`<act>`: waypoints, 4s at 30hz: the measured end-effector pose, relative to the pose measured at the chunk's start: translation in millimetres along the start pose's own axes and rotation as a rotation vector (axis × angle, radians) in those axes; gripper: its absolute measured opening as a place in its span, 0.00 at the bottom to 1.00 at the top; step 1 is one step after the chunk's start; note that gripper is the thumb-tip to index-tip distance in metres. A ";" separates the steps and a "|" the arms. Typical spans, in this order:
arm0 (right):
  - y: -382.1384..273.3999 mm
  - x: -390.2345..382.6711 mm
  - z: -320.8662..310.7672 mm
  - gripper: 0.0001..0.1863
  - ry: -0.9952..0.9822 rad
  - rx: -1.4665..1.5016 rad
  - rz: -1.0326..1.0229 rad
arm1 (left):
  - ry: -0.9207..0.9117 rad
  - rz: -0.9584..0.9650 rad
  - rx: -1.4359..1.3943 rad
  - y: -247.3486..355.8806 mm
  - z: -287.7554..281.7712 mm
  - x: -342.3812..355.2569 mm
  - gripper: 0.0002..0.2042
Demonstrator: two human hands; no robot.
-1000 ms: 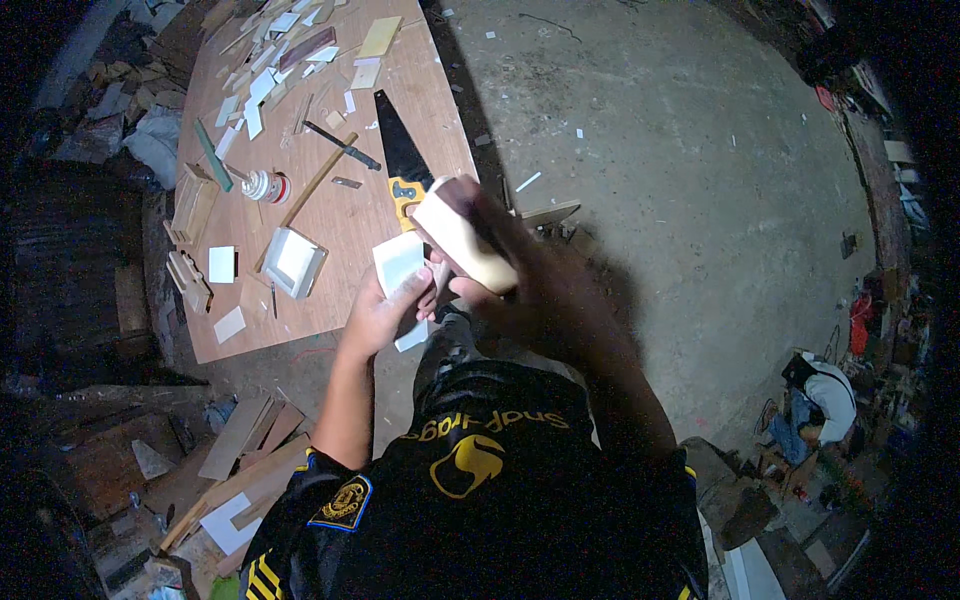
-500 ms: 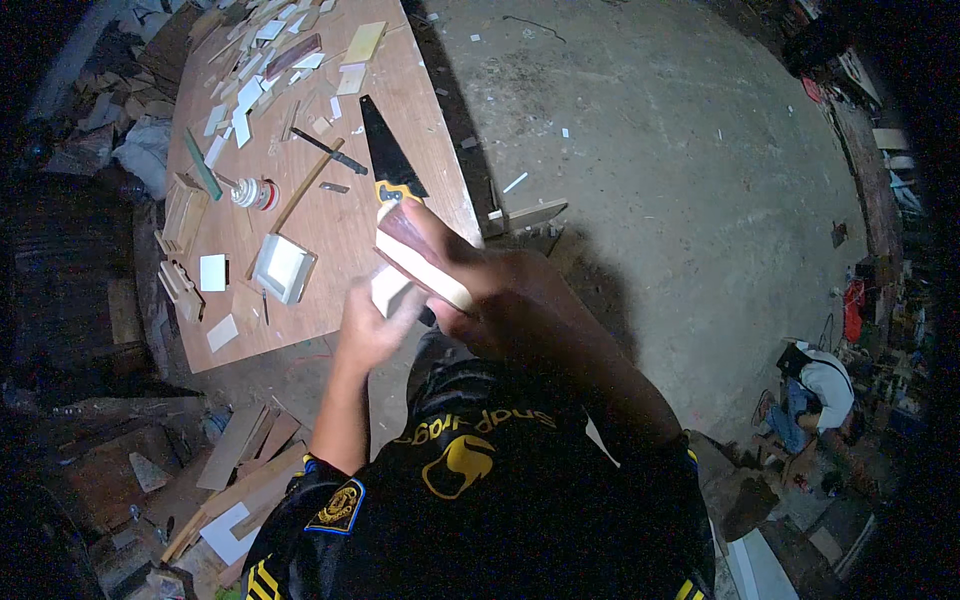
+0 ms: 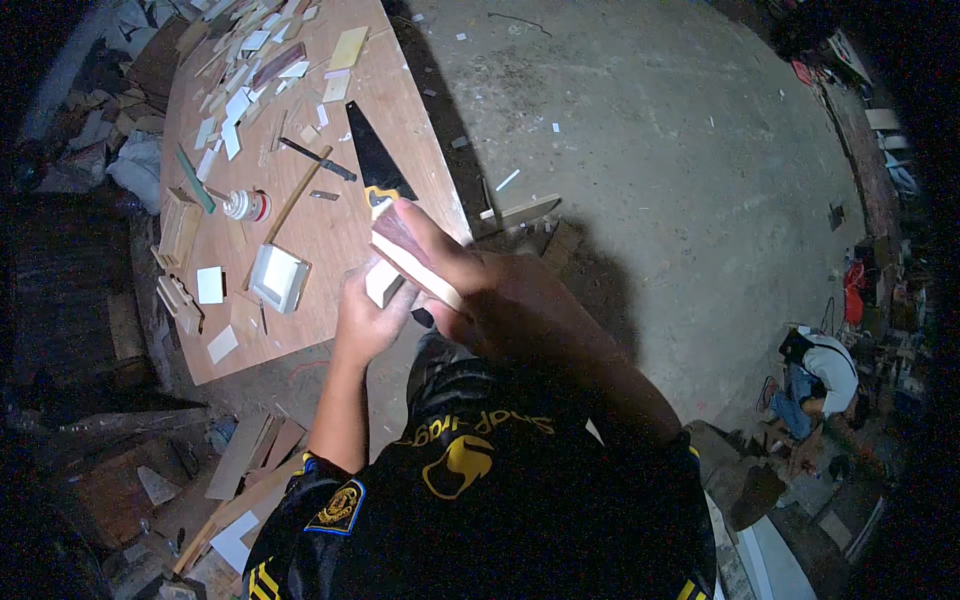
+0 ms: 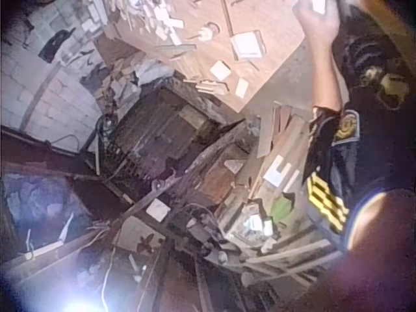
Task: Sanding, sawing, and marking wood pieces to build a small box.
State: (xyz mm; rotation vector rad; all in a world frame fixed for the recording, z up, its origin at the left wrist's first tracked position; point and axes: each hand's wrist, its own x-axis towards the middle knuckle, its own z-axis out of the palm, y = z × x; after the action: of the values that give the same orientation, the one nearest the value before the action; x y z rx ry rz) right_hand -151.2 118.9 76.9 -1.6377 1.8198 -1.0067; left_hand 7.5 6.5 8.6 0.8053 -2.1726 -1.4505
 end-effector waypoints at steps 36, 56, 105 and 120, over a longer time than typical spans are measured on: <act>14.3 -5.7 -1.6 0.43 -0.106 -0.036 0.127 | -0.119 -0.001 -0.019 -9.8 7.7 -0.8 0.11; 16.2 -9.3 -4.6 0.42 -0.104 0.082 0.072 | -0.198 -0.089 0.018 -19.0 5.2 1.3 0.12; 55.7 9.1 33.3 0.43 0.205 0.091 -0.266 | -0.210 -0.312 -0.033 -24.4 -2.4 -0.2 0.13; 34.0 8.3 18.8 0.42 -0.156 -0.064 0.150 | -0.148 -0.191 -0.075 -39.4 -4.5 -8.6 0.13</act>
State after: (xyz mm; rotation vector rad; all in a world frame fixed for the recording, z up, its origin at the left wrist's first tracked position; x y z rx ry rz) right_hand -159.1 107.3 39.7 -1.5438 1.8551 -0.7418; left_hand 26.1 -2.5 -26.4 0.9267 -2.1816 -1.7251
